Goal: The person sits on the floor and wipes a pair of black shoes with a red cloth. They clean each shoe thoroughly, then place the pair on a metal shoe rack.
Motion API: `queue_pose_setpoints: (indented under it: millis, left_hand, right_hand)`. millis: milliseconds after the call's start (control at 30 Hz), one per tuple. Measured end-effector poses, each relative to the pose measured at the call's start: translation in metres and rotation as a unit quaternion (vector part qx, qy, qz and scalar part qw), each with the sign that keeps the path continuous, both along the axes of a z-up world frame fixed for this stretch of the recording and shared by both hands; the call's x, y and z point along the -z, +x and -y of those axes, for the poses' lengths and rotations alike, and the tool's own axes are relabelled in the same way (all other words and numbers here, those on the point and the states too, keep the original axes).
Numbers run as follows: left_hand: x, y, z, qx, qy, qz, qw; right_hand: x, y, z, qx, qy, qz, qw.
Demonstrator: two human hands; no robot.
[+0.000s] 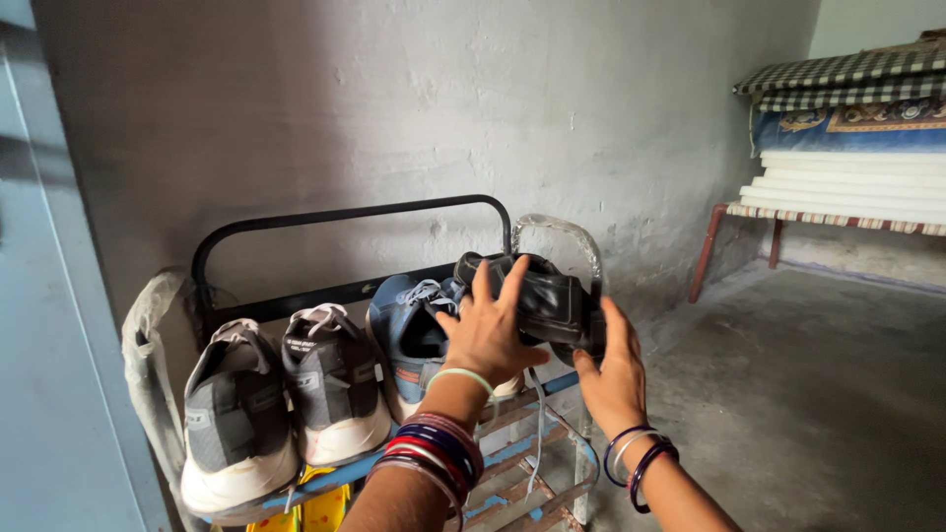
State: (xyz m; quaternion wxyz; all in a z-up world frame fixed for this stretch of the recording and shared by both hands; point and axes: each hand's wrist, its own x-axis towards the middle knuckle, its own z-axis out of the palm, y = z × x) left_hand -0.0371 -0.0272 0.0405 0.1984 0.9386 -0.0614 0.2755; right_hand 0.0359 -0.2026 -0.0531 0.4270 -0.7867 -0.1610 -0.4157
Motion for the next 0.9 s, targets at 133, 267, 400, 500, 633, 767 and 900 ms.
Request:
queue_pose_setpoints:
  millis: [133,267,400,500,633,767,900]
  left_hand:
    - [-0.019,0.008,0.033,0.020,0.027,0.077,0.996]
    - [-0.033,0.023,0.055,0.009,0.058,0.001,0.998]
    - [-0.027,0.033,0.048,-0.008,0.065,-0.087,0.994]
    - [-0.023,0.043,0.042,0.006,0.064,-0.081,0.995]
    - [-0.018,0.053,0.038,0.010,0.060,-0.088,0.994]
    - [-0.016,0.053,0.036,0.025,0.059,-0.055,0.996]
    - [-0.013,0.049,0.040,0.015,0.050,-0.060,0.997]
  right_hand:
    - [0.008,0.011,0.005,0.035,0.011,0.010,0.999]
    - [0.009,0.026,0.008,-0.017,0.000,-0.011,1.000]
    - [0.012,0.037,0.007,-0.012,-0.021,-0.054,0.998]
    - [0.013,0.046,0.011,-0.002,-0.029,-0.040,0.999]
    - [0.005,0.059,0.023,-0.021,-0.005,-0.049,0.999]
    - [-0.004,0.071,0.037,-0.036,-0.022,-0.072,0.997]
    - [0.001,0.077,0.037,-0.016,-0.039,-0.073,0.996]
